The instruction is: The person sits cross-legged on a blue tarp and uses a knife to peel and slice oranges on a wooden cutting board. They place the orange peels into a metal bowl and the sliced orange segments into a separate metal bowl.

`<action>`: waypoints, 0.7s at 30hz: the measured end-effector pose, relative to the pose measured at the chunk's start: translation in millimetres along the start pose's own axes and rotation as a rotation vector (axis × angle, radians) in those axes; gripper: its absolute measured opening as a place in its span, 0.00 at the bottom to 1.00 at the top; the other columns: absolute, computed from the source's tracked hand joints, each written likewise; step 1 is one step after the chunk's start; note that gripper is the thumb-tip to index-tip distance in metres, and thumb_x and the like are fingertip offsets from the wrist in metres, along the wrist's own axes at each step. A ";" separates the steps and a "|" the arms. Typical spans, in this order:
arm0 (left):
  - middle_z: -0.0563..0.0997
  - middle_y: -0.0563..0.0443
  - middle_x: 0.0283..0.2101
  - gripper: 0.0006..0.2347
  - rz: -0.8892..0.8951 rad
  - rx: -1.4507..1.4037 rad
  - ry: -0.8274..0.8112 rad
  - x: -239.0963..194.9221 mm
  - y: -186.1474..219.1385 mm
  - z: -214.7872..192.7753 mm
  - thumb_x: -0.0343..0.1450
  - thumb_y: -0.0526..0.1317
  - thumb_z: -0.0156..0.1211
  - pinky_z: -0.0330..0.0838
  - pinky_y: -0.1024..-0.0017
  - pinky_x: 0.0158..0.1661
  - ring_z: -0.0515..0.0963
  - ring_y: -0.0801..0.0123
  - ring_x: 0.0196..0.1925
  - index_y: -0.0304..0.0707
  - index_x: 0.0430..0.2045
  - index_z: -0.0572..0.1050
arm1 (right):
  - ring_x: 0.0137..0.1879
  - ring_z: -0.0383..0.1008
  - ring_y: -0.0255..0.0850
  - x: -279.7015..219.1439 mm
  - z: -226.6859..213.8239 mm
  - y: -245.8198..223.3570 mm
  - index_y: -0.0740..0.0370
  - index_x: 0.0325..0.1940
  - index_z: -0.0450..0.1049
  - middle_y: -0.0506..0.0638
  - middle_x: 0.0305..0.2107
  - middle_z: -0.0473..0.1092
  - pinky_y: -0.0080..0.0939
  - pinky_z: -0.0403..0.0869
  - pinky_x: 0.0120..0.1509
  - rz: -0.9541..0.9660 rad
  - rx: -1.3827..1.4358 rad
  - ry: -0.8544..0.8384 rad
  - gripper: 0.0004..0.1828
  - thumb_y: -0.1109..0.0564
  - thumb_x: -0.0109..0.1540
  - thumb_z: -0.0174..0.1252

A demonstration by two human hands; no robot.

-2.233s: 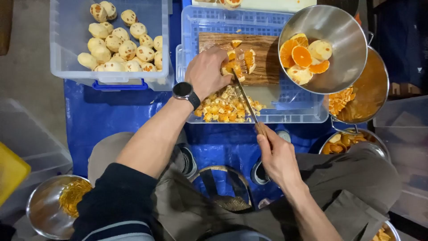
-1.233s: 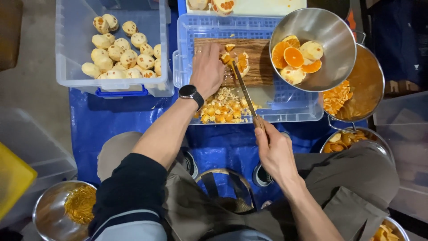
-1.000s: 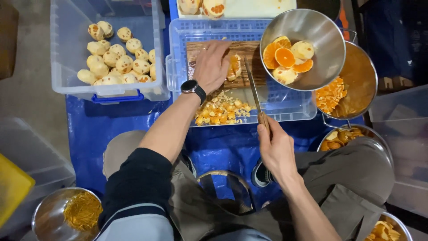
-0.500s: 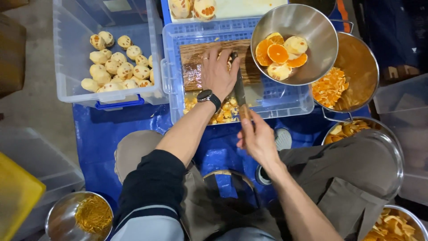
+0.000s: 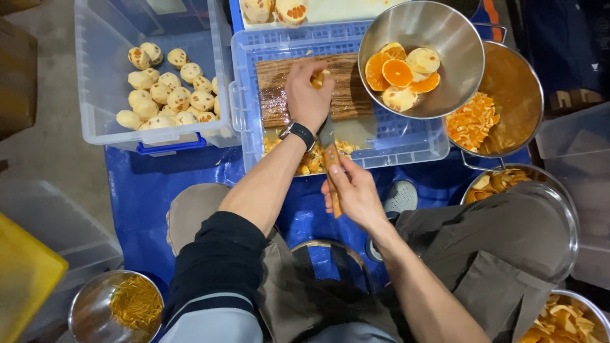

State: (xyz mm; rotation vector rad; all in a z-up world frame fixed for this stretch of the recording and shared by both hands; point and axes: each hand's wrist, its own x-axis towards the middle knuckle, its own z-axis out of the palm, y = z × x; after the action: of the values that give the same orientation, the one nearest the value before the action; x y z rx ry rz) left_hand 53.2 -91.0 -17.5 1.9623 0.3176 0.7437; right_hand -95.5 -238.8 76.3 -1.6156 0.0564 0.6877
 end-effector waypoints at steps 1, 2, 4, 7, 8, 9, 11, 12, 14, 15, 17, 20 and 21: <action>0.81 0.50 0.41 0.07 -0.038 -0.032 0.000 0.9 2.0 -1.3 0.66 0.34 0.64 0.76 0.64 0.48 0.80 0.63 0.44 0.43 0.34 0.84 | 0.18 0.70 0.42 -0.2 -1.8 -3.2 0.60 0.71 0.65 0.55 0.21 0.71 0.42 0.75 0.22 0.009 -0.006 -0.005 0.25 0.51 0.70 0.44; 0.81 0.50 0.42 0.07 -0.075 -0.064 0.001 2.5 3.9 -3.4 0.65 0.33 0.64 0.77 0.66 0.48 0.81 0.64 0.45 0.44 0.34 0.84 | 0.19 0.71 0.42 -0.1 -3.2 -6.5 0.60 0.71 0.64 0.55 0.21 0.72 0.42 0.76 0.22 0.015 -0.012 -0.011 0.25 0.51 0.70 0.44; 0.80 0.51 0.41 0.08 -0.124 -0.095 -0.001 6.4 9.6 -7.9 0.66 0.34 0.63 0.78 0.68 0.46 0.81 0.66 0.42 0.45 0.35 0.83 | 0.19 0.71 0.41 -1.1 -5.3 -14.2 0.59 0.71 0.65 0.55 0.21 0.71 0.43 0.75 0.21 0.026 -0.022 -0.007 0.27 0.50 0.69 0.46; 0.80 0.53 0.40 0.07 -0.185 -0.118 0.001 15.5 28.3 -13.3 0.67 0.36 0.63 0.77 0.70 0.43 0.80 0.69 0.39 0.46 0.37 0.83 | 0.19 0.72 0.41 -5.7 -14.6 -30.5 0.58 0.73 0.64 0.54 0.21 0.72 0.42 0.75 0.21 0.015 -0.074 -0.007 0.28 0.50 0.69 0.46; 0.81 0.55 0.40 0.07 -0.198 -0.102 0.012 18.8 35.3 -17.3 0.68 0.38 0.64 0.76 0.71 0.43 0.79 0.70 0.40 0.47 0.37 0.83 | 0.20 0.73 0.41 -8.0 -17.1 -36.6 0.58 0.73 0.64 0.53 0.21 0.73 0.41 0.76 0.21 -0.006 -0.118 -0.021 0.27 0.51 0.69 0.46; 0.81 0.55 0.40 0.07 -0.197 -0.098 0.012 25.3 45.8 -13.7 0.68 0.38 0.64 0.76 0.71 0.43 0.79 0.70 0.40 0.47 0.37 0.83 | 0.20 0.73 0.41 -10.6 -22.7 -42.4 0.58 0.73 0.64 0.53 0.21 0.73 0.41 0.76 0.21 -0.007 -0.115 -0.024 0.27 0.51 0.69 0.46; 0.81 0.53 0.49 0.09 -0.239 -0.134 -0.055 39.4 66.9 -7.2 0.69 0.36 0.63 0.78 0.74 0.52 0.80 0.68 0.49 0.47 0.41 0.81 | 0.20 0.74 0.38 -15.2 -33.5 -53.7 0.56 0.76 0.61 0.50 0.22 0.74 0.37 0.78 0.22 -0.115 -0.194 -0.015 0.28 0.53 0.70 0.45; 0.81 0.53 0.49 0.09 -0.233 -0.132 -0.060 45.3 74.1 6.1 0.69 0.36 0.63 0.78 0.74 0.52 0.80 0.68 0.49 0.47 0.41 0.81 | 0.20 0.74 0.38 -21.5 -38.6 -62.6 0.56 0.76 0.61 0.50 0.22 0.74 0.37 0.78 0.22 -0.118 -0.187 -0.012 0.28 0.53 0.70 0.45; 0.81 0.54 0.36 0.10 0.130 -0.270 0.126 56.4 92.3 39.1 0.62 0.32 0.64 0.77 0.75 0.45 0.82 0.68 0.39 0.46 0.33 0.82 | 0.19 0.71 0.38 -34.9 -53.6 -81.0 0.56 0.71 0.66 0.51 0.21 0.72 0.37 0.73 0.19 -0.132 -0.146 0.131 0.23 0.55 0.70 0.45; 0.81 0.54 0.36 0.10 0.137 -0.276 0.113 56.3 122.4 46.6 0.62 0.32 0.64 0.77 0.75 0.45 0.82 0.68 0.39 0.46 0.33 0.82 | 0.19 0.71 0.38 -38.4 -66.8 -82.3 0.56 0.71 0.66 0.51 0.21 0.72 0.37 0.73 0.19 -0.134 -0.138 0.144 0.23 0.55 0.70 0.45; 0.86 0.54 0.25 0.07 0.016 -0.285 -0.024 50.1 186.1 67.1 0.61 0.47 0.60 0.72 0.66 0.35 0.81 0.73 0.30 0.47 0.19 0.76 | 0.15 0.67 0.38 -49.5 -97.0 -82.9 0.57 0.71 0.66 0.52 0.20 0.71 0.36 0.66 0.16 -0.244 -0.116 0.301 0.25 0.50 0.70 0.47; 0.83 0.55 0.21 0.09 0.115 -0.346 -0.052 23.9 222.9 148.1 0.61 0.49 0.58 0.70 0.63 0.36 0.80 0.66 0.28 0.46 0.17 0.73 | 0.16 0.67 0.38 -68.3 -142.6 -85.7 0.61 0.61 0.69 0.52 0.20 0.69 0.36 0.67 0.15 -0.276 -0.062 0.448 0.17 0.51 0.72 0.46; 0.83 0.55 0.21 0.09 0.118 -0.362 -0.074 17.1 229.6 173.7 0.61 0.49 0.58 0.70 0.63 0.36 0.80 0.66 0.28 0.46 0.17 0.73 | 0.16 0.67 0.38 -73.1 -154.5 -88.9 0.61 0.61 0.69 0.52 0.20 0.69 0.36 0.67 0.15 -0.272 -0.059 0.475 0.17 0.51 0.72 0.46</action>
State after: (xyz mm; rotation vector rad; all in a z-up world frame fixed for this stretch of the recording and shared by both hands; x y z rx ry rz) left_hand 154.3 -317.6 129.4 1.6690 0.0183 0.7445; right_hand -56.8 -390.0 189.3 -1.7735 0.1594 0.0891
